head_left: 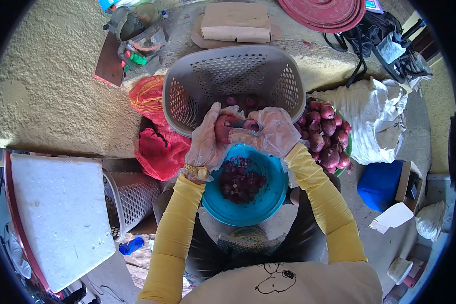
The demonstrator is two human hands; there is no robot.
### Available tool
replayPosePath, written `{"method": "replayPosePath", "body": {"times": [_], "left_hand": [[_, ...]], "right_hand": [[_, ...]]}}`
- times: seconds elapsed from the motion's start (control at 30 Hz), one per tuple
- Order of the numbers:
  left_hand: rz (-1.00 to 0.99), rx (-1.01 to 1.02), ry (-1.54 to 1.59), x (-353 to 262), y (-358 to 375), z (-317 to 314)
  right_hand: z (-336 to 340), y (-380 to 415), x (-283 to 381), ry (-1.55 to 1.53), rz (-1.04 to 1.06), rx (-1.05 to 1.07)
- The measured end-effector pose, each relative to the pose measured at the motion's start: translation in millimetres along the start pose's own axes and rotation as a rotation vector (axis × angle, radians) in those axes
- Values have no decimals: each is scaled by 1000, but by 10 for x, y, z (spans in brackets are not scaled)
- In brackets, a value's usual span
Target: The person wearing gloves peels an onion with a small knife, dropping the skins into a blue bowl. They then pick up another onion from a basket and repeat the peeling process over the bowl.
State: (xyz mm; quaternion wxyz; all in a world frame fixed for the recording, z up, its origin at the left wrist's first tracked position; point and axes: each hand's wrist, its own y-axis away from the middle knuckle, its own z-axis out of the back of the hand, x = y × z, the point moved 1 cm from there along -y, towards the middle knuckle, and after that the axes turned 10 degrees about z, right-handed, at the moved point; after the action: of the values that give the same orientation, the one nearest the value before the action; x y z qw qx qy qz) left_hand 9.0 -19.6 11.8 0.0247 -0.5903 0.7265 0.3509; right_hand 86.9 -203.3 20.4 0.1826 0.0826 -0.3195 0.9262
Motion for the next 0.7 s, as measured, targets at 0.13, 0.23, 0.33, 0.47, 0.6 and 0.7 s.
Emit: {"method": "replayPosePath", "body": {"times": [0.13, 0.23, 0.33, 0.47, 0.6, 0.7], "left_hand": [[-4, 10, -2, -8, 9, -17], [-4, -21, -45, -14, 18, 2], [-7, -19, -82, -13, 43, -53], [-13, -48, -91, -8, 22, -23], [14, -34, -94, -10, 44, -38], [39, -2, -88, -32, 75, -50]], "right_hand": [[28, -49, 5, -45, -92, 81], [85, -82, 14, -100, -217, 293], [-13, 50, -48, 28, -20, 81], [35, 17, -40, -11, -49, 31], [11, 23, -95, -21, -16, 40], [56, -27, -75, 19, -48, 186]]}}
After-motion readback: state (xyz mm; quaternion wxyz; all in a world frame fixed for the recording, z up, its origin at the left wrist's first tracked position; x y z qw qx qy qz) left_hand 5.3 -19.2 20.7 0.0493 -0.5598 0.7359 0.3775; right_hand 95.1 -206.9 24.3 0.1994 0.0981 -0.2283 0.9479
